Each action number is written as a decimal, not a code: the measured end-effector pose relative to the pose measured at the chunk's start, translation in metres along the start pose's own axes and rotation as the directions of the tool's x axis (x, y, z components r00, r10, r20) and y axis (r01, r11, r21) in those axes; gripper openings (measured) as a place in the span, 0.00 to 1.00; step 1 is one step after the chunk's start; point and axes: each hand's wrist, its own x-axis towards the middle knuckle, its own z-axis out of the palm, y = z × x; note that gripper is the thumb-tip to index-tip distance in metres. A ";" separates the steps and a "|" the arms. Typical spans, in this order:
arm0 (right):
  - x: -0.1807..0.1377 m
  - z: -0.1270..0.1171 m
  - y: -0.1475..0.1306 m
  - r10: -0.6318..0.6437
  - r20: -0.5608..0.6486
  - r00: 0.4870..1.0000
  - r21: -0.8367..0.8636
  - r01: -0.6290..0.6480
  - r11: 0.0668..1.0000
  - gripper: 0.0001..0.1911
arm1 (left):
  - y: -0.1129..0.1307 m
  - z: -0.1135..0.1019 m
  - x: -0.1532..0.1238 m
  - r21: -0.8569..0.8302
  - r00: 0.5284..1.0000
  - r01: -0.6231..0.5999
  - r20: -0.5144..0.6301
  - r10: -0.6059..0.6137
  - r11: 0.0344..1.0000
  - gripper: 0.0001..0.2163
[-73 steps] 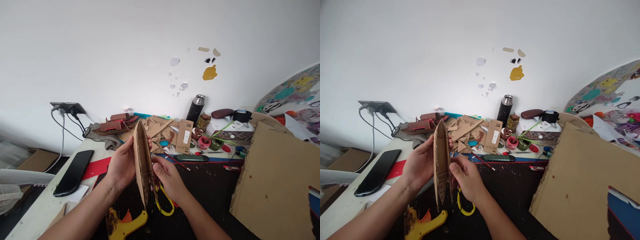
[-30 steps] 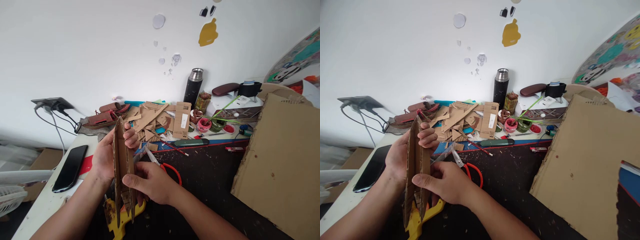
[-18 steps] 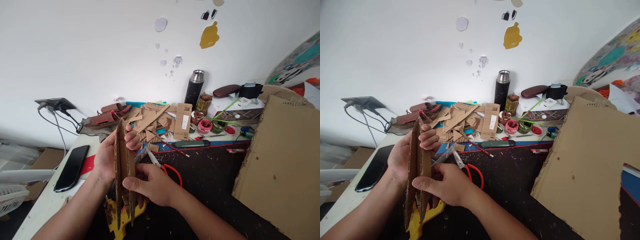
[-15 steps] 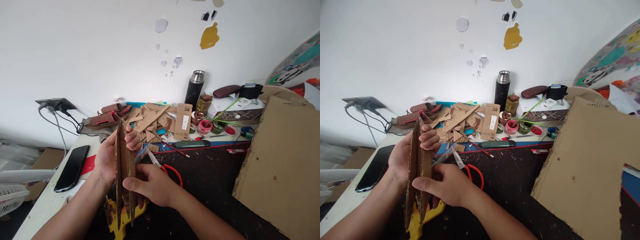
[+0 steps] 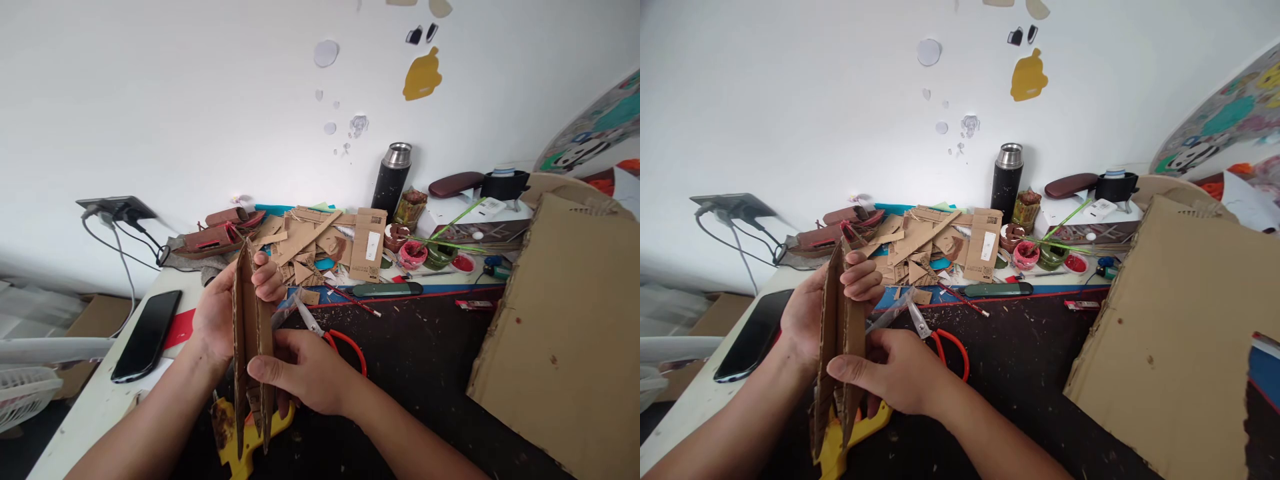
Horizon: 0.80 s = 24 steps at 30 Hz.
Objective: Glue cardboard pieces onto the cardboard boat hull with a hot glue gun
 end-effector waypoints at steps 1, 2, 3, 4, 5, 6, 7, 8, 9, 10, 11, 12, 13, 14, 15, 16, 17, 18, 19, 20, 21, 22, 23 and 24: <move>0.000 0.000 0.000 -0.002 -0.004 1.000 -0.005 0.002 1.000 0.31 | 0.000 0.000 0.000 -0.001 1.000 0.002 -0.001 -0.002 1.000 0.19; 0.000 0.000 0.000 -0.005 -0.008 1.000 -0.009 0.005 1.000 0.30 | 0.000 -0.001 0.000 -0.002 1.000 0.002 -0.001 -0.002 1.000 0.18; 0.000 0.000 -0.001 -0.007 -0.012 1.000 -0.012 0.007 1.000 0.30 | 0.001 -0.001 0.000 -0.003 1.000 0.001 -0.001 -0.001 1.000 0.18; 0.000 0.000 -0.001 -0.012 -0.014 1.000 -0.014 0.011 1.000 0.29 | 0.001 -0.001 0.001 -0.003 1.000 0.000 -0.001 0.000 1.000 0.17; 0.000 0.000 -0.001 -0.017 -0.015 1.000 -0.017 0.017 1.000 0.29 | 0.001 -0.002 0.001 -0.004 1.000 -0.004 0.000 0.004 1.000 0.17; 0.000 0.000 -0.001 -0.023 -0.019 1.000 -0.021 0.023 1.000 0.29 | 0.001 -0.002 0.001 -0.002 1.000 -0.006 0.002 0.006 1.000 0.17; 0.000 0.000 -0.001 -0.028 -0.022 0.999 -0.028 0.028 0.999 0.30 | 0.001 -0.003 0.002 0.000 1.000 -0.009 0.006 0.009 1.000 0.17; 0.000 0.000 -0.001 -0.033 -0.027 0.999 -0.037 0.032 0.999 0.30 | 0.001 -0.003 0.002 0.001 1.000 -0.011 0.011 0.011 1.000 0.16; 0.000 0.000 -0.001 -0.035 -0.031 0.999 -0.045 0.034 0.998 0.30 | 0.001 -0.004 0.002 0.002 1.000 -0.012 0.018 0.012 1.000 0.16; 0.000 0.000 -0.001 -0.037 -0.036 0.999 -0.051 0.035 0.998 0.31 | 0.001 -0.004 0.002 -0.001 1.000 -0.013 0.027 0.013 1.000 0.16; 0.000 -0.001 -0.001 -0.037 -0.040 0.999 -0.053 0.035 0.998 0.31 | 0.001 -0.005 0.002 -0.005 0.999 -0.015 0.040 0.015 1.000 0.16; 0.000 -0.001 -0.001 -0.037 -0.041 0.998 -0.052 0.034 0.998 0.32 | 0.001 -0.005 0.002 -0.010 0.999 -0.014 0.051 0.014 1.000 0.16; 0.000 -0.001 0.000 -0.036 -0.042 0.998 -0.050 0.034 0.998 0.32 | 0.001 -0.005 0.001 -0.012 0.998 -0.010 0.063 0.011 1.000 0.16; 0.000 -0.001 0.000 -0.034 -0.041 0.999 -0.050 0.032 0.998 0.32 | 0.001 -0.004 0.001 -0.012 0.997 -0.005 0.075 0.006 1.000 0.16; 0.001 -0.001 0.000 -0.031 -0.039 0.999 -0.052 0.029 0.998 0.32 | 0.002 -0.004 0.000 -0.010 0.996 0.000 0.085 0.001 1.000 0.16; 0.001 -0.001 0.000 -0.028 -0.037 0.999 -0.055 0.026 0.998 0.32 | 0.002 -0.003 -0.001 -0.007 0.996 0.004 0.091 -0.003 1.000 0.16; 0.001 -0.002 0.001 -0.026 -0.035 0.999 -0.058 0.023 0.998 0.32 | 0.003 -0.002 -0.001 -0.004 0.996 0.007 0.092 -0.006 1.000 0.16; 0.001 -0.002 0.001 -0.025 -0.035 0.999 -0.065 0.023 0.998 0.31 | 0.003 -0.002 -0.002 -0.002 0.996 0.007 0.091 -0.007 1.000 0.16; 0.001 -0.002 0.001 -0.025 -0.036 0.999 -0.072 0.022 0.997 0.31 | 0.004 -0.001 -0.002 0.000 0.996 0.006 0.089 -0.006 1.000 0.15; 0.002 -0.002 0.002 -0.023 -0.037 0.999 -0.078 0.020 0.997 0.31 | 0.004 -0.001 -0.002 0.002 0.997 0.008 0.083 -0.008 1.000 0.14; 0.002 -0.002 0.002 -0.020 -0.036 0.999 -0.085 0.017 0.996 0.32 | 0.004 -0.001 -0.001 0.004 0.997 0.009 0.078 -0.010 1.000 0.13; 0.002 -0.003 0.003 -0.018 -0.035 0.999 -0.095 0.014 0.995 0.32 | 0.004 -0.001 -0.001 0.006 0.997 0.010 0.072 -0.010 1.000 0.12; 0.002 -0.003 0.003 -0.018 -0.036 0.999 -0.109 0.014 0.994 0.32 | 0.004 -0.002 0.000 0.009 0.998 0.008 0.065 -0.009 1.000 0.12; 0.002 -0.003 0.003 -0.024 -0.040 0.999 -0.134 0.019 0.991 0.32 | 0.004 -0.003 0.001 0.011 0.998 0.005 0.057 -0.005 1.000 0.12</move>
